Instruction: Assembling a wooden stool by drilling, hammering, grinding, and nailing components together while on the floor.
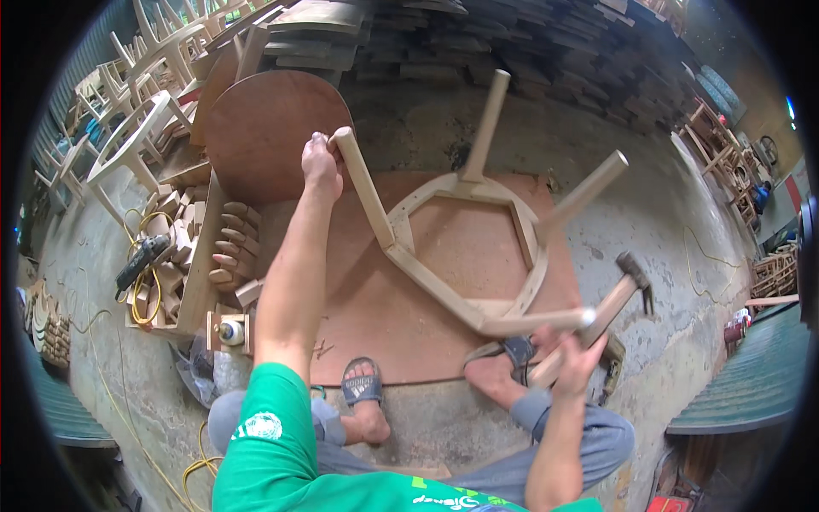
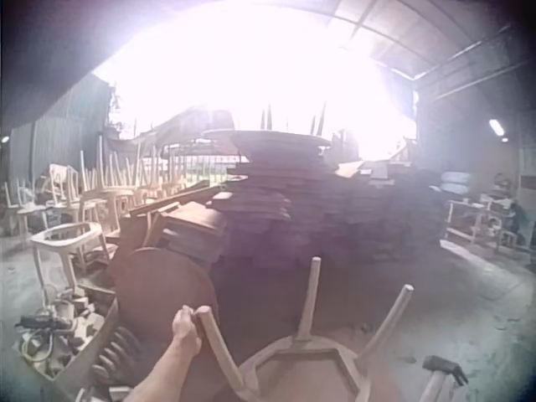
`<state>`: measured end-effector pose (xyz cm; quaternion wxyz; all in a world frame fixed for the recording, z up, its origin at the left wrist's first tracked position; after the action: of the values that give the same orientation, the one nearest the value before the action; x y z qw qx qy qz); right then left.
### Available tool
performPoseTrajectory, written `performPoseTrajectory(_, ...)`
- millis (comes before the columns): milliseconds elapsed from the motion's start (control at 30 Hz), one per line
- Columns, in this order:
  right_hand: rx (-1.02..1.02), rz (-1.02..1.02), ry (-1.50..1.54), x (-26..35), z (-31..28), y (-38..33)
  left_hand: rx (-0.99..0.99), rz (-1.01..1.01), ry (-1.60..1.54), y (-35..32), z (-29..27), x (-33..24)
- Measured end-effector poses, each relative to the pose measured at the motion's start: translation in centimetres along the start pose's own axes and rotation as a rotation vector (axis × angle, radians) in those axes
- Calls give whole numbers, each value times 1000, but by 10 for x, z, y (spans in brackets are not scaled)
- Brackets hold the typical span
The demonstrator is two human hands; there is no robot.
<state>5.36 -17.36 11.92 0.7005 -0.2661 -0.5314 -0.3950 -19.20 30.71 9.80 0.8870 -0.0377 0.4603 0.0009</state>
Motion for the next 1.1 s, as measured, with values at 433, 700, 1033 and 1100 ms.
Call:
performPoseTrajectory(433, -28, -328, -16, 126, -19, 38, 257, -109, -97, -361, 5, 18)
performPoseTrajectory(700, 252, -383, -154, 131, -35, -61, 718, 159, 341, -381, 52, -25)
performPoseTrajectory(1033, 281, -183, -61, 98, -41, -75, 1035, 417, 709, -380, 85, -33)
performPoseTrajectory(1100, 262, -167, -61, 97, -42, -73, 1011, 360, 638, -377, 80, -26)
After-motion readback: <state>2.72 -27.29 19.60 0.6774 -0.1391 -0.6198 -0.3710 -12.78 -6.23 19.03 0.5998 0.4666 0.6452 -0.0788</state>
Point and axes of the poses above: each hand's wrist, its own y-axis towards the middle knuckle, its own z-axis out of the palm, x = y × z, the point moved 4 cm from there along y, towards the middle knuckle, and after that the axes turned 3 degrees about -x, right-handed, at the moved point
